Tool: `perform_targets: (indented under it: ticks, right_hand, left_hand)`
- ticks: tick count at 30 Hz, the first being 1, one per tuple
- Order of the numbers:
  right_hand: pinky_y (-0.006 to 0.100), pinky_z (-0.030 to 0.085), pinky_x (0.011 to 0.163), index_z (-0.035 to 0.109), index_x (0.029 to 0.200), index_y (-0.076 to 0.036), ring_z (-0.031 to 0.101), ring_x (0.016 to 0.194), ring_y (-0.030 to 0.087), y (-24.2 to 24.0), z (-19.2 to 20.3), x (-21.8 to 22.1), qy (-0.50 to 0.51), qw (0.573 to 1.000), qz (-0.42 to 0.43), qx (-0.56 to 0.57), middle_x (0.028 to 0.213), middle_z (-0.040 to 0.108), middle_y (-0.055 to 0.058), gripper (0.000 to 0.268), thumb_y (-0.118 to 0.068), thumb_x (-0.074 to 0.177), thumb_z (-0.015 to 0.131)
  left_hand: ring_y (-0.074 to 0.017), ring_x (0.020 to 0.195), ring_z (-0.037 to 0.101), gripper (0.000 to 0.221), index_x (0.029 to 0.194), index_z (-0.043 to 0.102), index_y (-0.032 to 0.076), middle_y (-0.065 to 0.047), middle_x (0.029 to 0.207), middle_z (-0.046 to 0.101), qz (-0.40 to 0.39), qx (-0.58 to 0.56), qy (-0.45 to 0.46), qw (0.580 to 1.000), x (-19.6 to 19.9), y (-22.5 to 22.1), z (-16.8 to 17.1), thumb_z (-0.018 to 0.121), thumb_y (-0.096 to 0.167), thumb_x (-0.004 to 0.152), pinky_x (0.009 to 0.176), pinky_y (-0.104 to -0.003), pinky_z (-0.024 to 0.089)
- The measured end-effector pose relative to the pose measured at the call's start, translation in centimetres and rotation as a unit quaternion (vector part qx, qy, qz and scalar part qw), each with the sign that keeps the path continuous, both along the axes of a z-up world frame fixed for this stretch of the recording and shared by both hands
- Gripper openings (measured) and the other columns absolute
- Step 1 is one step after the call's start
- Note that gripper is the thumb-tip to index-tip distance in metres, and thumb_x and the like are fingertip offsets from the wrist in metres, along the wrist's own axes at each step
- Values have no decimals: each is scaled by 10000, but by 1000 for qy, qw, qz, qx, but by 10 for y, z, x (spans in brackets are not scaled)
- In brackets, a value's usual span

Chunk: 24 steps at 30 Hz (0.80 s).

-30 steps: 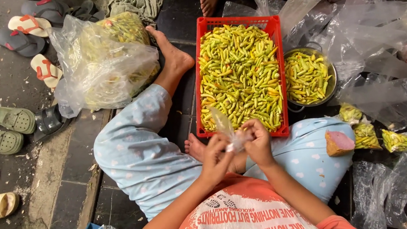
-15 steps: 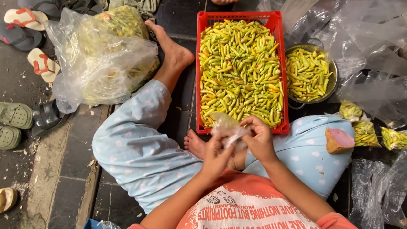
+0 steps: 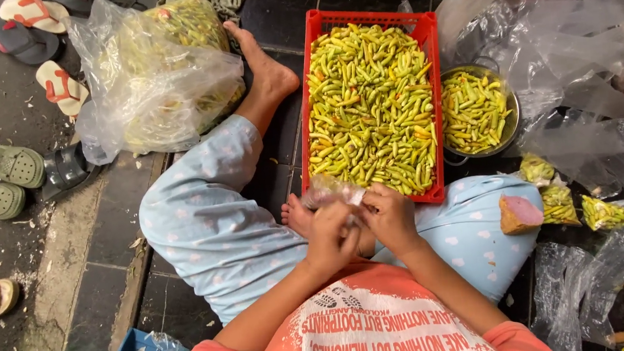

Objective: Packing small green peppers from a large red crate into individual small plastic bags for portioning.

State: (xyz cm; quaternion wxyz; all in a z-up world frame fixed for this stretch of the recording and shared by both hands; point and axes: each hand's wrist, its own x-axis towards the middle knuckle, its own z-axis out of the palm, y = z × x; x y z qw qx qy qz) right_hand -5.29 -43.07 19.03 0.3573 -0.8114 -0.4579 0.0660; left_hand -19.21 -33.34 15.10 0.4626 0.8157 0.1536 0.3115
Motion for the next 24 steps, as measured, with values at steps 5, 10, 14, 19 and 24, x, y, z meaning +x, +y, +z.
perform_targets:
  ticks: [5, 10, 14, 19, 24]
  right_hand:
    - [398, 523, 728, 729, 792, -255, 681, 776, 265, -8, -9, 9, -74, 982, 17, -171, 754, 661, -5, 30, -274, 776, 712]
    - [444, 569, 683, 793, 825, -228, 725, 821, 340, -8, 22, 46, 22, 967, 36, -249, 820, 747, 42, 130, -319, 792, 705]
    - [402, 504, 797, 785, 870, -78, 685, 880, 258, -1, 14, 89, 284, 941, 183, -20, 898, 729, 98, 69, -99, 805, 779]
    - [627, 270, 1178, 524, 1517, -282, 350, 1457, 467, 19, 0, 94, 150, 979, 32, -135, 1506, 407, 161, 756, -520, 856, 804]
    - [672, 147, 1201, 304, 1619, -316, 201, 1526, 500, 36, -10, 88, -52, 973, 34, -224, 1617, 266, 252, 913, -610, 861, 720]
  left_hand:
    - [-217, 828, 683, 156, 925, 689, 223, 13, 886, 667, -42, 298, 161, 940, -2, 21, 30, 686, 289, 783, 870, -403, 473]
    - [-269, 983, 607, 94, 961, 702, 214, -28, 1067, 580, -138, 389, 68, 908, -8, 27, 73, 662, 291, 925, 865, -377, 471]
    - [-217, 910, 579, 129, 1071, 648, 264, 9, 1078, 589, -163, 381, 23, 910, 9, 48, 76, 550, 265, 988, 811, -348, 480]
    - [-247, 839, 574, 164, 1111, 662, 313, -17, 1032, 526, -86, 363, 64, 926, 21, 70, 70, 574, 292, 974, 744, -371, 474]
    - [-251, 794, 622, 282, 1230, 631, 315, -9, 1002, 470, -39, 316, 145, 937, 13, 80, 55, 577, 223, 969, 731, -353, 522]
